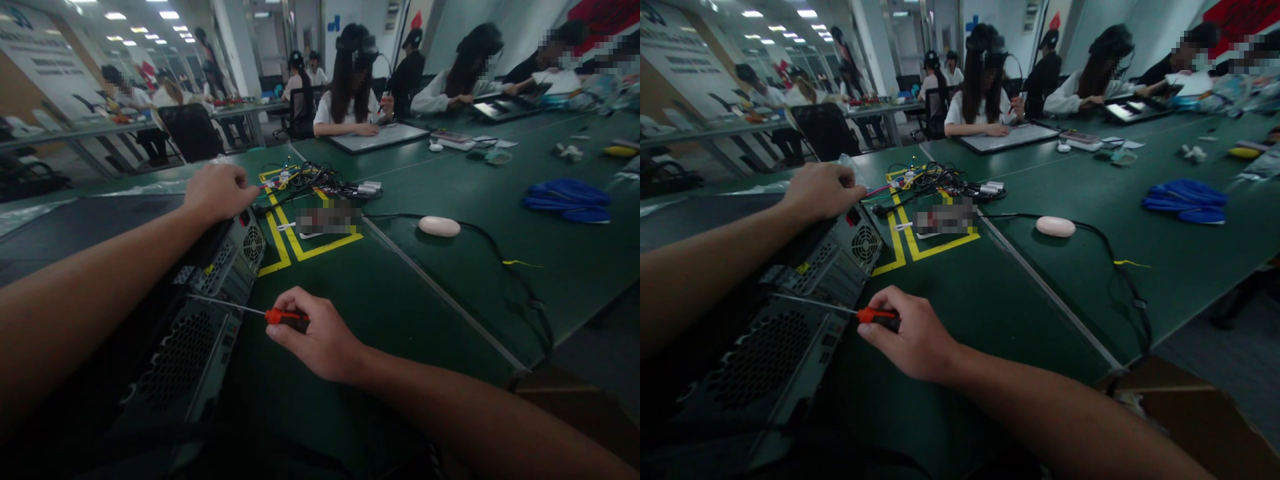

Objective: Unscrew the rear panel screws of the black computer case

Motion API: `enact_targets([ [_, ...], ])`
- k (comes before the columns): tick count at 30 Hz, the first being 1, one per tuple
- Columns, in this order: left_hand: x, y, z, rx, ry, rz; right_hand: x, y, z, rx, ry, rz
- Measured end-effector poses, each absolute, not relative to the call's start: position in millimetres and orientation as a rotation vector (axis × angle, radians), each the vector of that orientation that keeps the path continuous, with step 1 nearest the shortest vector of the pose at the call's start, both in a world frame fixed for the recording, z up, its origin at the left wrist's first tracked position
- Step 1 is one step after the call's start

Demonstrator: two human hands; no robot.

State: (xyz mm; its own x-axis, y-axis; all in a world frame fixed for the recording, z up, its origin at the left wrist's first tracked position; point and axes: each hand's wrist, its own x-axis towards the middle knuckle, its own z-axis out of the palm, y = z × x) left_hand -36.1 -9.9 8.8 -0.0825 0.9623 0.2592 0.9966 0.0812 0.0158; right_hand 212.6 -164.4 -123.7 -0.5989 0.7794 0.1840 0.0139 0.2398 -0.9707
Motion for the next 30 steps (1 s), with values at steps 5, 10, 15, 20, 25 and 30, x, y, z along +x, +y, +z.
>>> enact_targets([
  [5,-35.8,-12.8,9.4,-2.03,-2.154,-0.28,211.4,-163.3,-127.6,-0.697,-1.787,1.456],
  [10,-36.2,-12.5,8.6,-2.012,-2.142,-0.267,211.8,-161.2,-128.8,-0.701,-1.841,1.363],
  [15,-34.0,-12.8,8.0,-2.015,-2.143,-0.284,211.8,-161.3,-125.9,-0.722,-1.927,1.319],
  [20,-35.7,-9.2,7.2,-2.004,-2.128,-0.263,213.0,-163.6,-122.6,-0.769,-1.835,1.481],
  [25,-38.3,-7.0,5.7,-2.005,-2.101,-0.236,213.6,-163.5,-123.2,-0.78,-1.86,1.418],
  [30,-40.1,-5.2,4.1,-2.015,-2.079,-0.222,213.8,-162.7,-124.0,-0.731,-1.86,1.411],
])
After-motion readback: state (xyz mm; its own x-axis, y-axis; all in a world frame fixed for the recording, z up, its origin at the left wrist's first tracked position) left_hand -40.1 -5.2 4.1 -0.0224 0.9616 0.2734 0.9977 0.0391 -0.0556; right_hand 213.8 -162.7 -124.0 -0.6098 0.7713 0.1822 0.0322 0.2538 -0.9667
